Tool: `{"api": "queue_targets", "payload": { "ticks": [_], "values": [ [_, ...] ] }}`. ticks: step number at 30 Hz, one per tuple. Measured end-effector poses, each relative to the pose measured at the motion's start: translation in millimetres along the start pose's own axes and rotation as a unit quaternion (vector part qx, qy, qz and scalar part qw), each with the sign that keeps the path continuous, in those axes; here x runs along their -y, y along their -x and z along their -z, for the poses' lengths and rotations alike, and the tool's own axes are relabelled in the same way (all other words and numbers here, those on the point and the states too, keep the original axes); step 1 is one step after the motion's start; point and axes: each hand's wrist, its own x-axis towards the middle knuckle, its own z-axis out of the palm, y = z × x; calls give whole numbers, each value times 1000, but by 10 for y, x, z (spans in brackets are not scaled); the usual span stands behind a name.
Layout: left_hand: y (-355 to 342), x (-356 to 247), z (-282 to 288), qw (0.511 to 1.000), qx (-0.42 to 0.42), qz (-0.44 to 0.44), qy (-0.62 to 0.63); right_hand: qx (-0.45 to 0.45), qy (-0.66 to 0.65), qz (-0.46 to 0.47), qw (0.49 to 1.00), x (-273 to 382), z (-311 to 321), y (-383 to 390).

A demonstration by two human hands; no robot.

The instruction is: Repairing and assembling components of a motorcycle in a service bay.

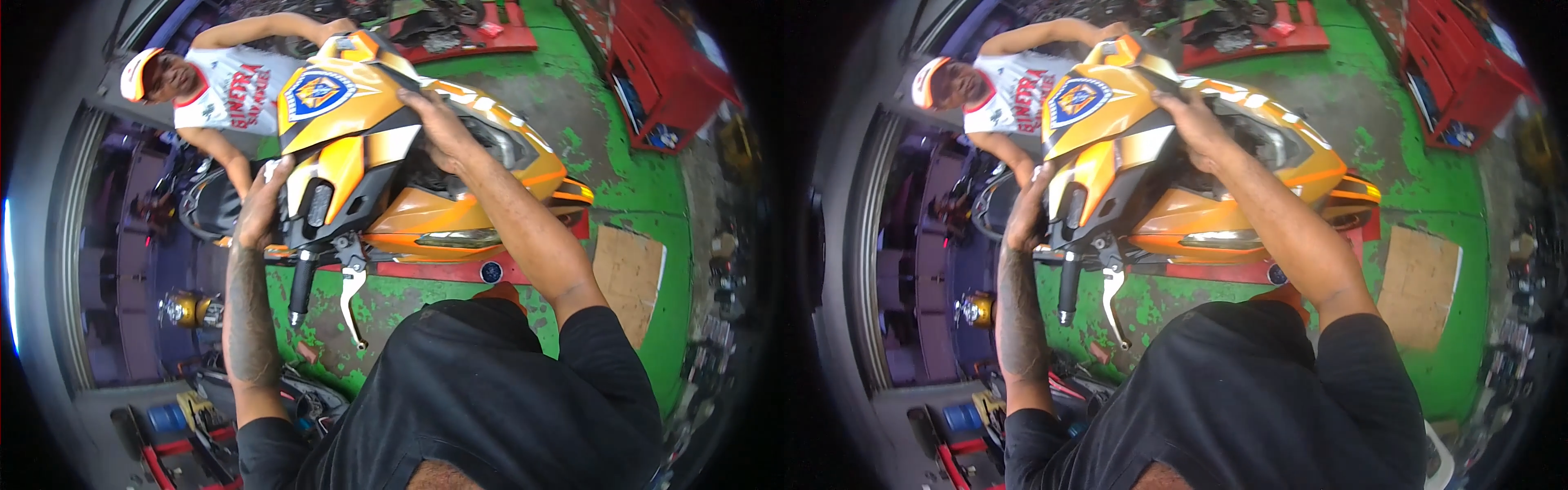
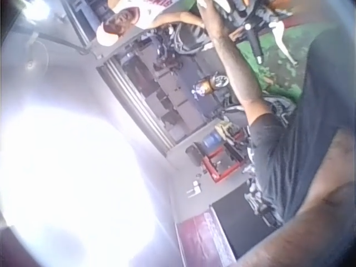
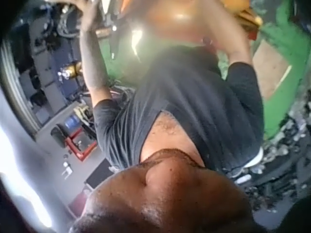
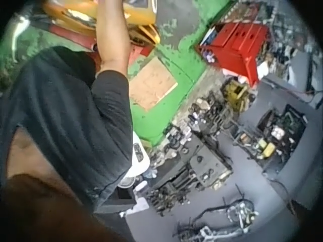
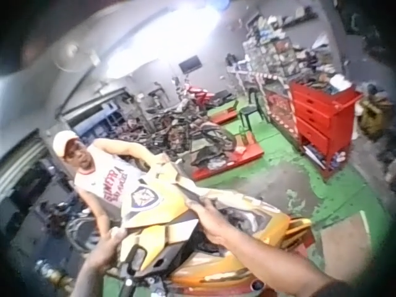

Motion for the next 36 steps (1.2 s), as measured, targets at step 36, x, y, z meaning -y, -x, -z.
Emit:
{"api": "queue_targets", "payload": {
  "ticks": [36],
  "values": [
    [872,455,48,716,-186,-504,-446,-86,-95,13,992,-232,-131,-95]
  ]
}}
